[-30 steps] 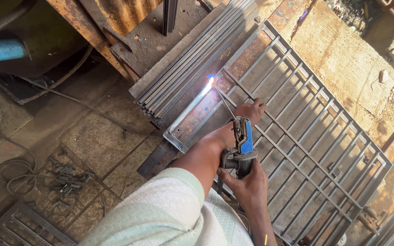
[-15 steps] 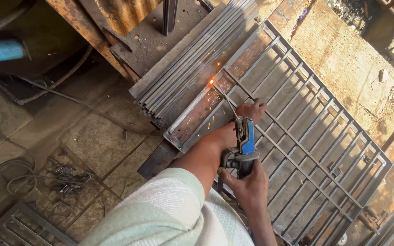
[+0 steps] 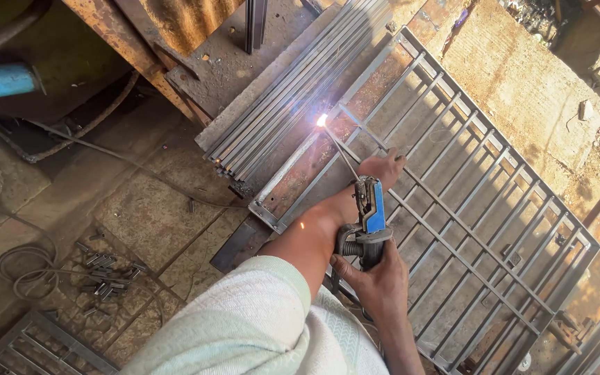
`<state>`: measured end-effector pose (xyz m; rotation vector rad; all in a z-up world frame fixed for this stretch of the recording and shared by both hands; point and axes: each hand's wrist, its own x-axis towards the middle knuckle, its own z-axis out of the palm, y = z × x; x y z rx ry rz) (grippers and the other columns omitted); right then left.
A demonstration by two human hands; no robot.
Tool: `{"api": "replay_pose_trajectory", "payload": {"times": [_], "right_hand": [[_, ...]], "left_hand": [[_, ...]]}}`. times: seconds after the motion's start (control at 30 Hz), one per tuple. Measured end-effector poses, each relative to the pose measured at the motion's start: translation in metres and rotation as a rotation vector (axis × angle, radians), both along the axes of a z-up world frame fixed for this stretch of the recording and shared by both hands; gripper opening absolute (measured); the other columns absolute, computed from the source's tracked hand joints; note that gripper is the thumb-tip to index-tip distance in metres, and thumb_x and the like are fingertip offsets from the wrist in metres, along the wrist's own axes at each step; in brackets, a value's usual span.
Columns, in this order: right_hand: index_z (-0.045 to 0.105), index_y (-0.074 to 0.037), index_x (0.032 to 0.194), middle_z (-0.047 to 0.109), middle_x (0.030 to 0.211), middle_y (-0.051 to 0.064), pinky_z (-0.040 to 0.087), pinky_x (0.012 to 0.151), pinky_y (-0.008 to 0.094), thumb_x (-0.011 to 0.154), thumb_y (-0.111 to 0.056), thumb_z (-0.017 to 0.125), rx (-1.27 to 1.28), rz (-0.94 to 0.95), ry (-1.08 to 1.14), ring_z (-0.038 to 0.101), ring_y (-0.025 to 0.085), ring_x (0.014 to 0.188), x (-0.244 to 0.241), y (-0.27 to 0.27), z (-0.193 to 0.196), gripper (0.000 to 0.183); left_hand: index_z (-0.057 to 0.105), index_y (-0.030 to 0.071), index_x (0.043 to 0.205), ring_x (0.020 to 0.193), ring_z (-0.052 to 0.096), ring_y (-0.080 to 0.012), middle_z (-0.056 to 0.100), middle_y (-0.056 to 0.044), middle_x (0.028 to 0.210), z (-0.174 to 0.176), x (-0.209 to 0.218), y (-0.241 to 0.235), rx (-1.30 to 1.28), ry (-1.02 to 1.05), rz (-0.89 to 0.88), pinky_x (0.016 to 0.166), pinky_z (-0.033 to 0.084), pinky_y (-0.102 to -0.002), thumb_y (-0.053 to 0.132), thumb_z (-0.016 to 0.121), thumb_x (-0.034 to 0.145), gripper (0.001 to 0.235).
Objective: The recorder is measuring, aligning, and welding metal bars to fabricate a gate.
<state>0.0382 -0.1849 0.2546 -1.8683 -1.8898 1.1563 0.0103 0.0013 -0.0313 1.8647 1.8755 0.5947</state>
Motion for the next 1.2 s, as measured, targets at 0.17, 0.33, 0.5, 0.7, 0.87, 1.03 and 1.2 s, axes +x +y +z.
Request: {"api": "replay_pose_trajectory", "payload": {"times": [0.17,0.33,0.5,0.7,0.87,1.03,1.2], "right_hand": [[0.066,-0.004,0.115,0.077,0.088,0.004,0.055,0.069,0.033,0.059,-0.03,0.093,-0.047,-0.056,-0.02,0.069,0.014,0.073,0.001,0.0,0.004,0.068],[0.057,-0.001,0.135,0.076,0.103,0.004,0.056,0.086,0.03,0.061,-0.027,0.093,-0.029,-0.026,0.18,0.072,0.011,0.095,-0.001,0.005,0.019,0.086],[0.047,0.003,0.145,0.072,0.109,0.006,0.056,0.091,0.029,0.064,-0.026,0.093,0.114,-0.145,0.392,0.067,0.009,0.1,0.023,-0.009,0.002,0.097],[0.06,0.002,0.126,0.071,0.111,0.009,0.058,0.092,0.03,0.066,-0.025,0.093,0.171,-0.348,0.355,0.068,0.013,0.101,0.067,-0.033,-0.005,0.073],[0.06,0.0,0.122,0.073,0.102,0.01,0.058,0.084,0.031,0.064,-0.032,0.092,0.186,-0.541,0.204,0.071,0.018,0.092,0.127,-0.083,-0.028,0.074],[0.059,0.0,0.122,0.075,0.099,0.01,0.06,0.082,0.033,0.067,-0.042,0.089,0.198,-0.802,0.199,0.075,0.021,0.088,0.178,-0.144,-0.051,0.076],[0.057,0.0,0.125,0.075,0.099,0.014,0.06,0.082,0.037,0.067,-0.044,0.087,0.138,-0.888,0.131,0.074,0.023,0.09,0.225,-0.165,-0.069,0.079]], "left_hand": [[0.065,0.022,0.115,0.074,0.075,-0.0314,0.064,-0.011,0.114,-0.007,0.0,0.0,0.037,-0.114,0.013,0.065,0.058,-0.048,0.019,0.056,0.097,0.02],[0.07,0.022,0.11,0.075,0.075,-0.0337,0.071,-0.011,0.111,-0.078,0.019,0.013,-0.075,-0.264,0.131,0.07,0.061,-0.047,0.034,0.054,0.107,0.02],[0.064,0.021,0.119,0.076,0.073,-0.0408,0.059,-0.01,0.132,-0.009,0.001,0.007,0.037,0.049,-0.08,0.063,0.058,-0.053,0.02,0.054,0.096,0.026],[0.064,0.021,0.116,0.084,0.072,-0.0412,0.061,-0.005,0.13,0.007,-0.006,0.003,0.112,0.049,-0.056,0.068,0.057,-0.055,0.023,0.056,0.1,0.019],[0.065,0.022,0.118,0.085,0.071,-0.0415,0.062,-0.004,0.13,0.016,-0.01,0.007,0.031,0.077,-0.079,0.07,0.056,-0.056,0.029,0.056,0.103,0.019],[0.066,0.023,0.129,0.124,0.059,-0.0327,0.057,-0.007,0.144,0.068,0.003,0.006,-0.098,0.376,-0.198,0.101,0.048,-0.051,0.04,0.061,0.102,0.033],[0.046,0.018,0.146,0.148,0.028,-0.0304,0.035,-0.008,0.16,0.092,0.057,0.0,-0.178,0.505,-0.472,0.115,0.03,-0.054,0.051,0.068,0.093,0.066]]}}
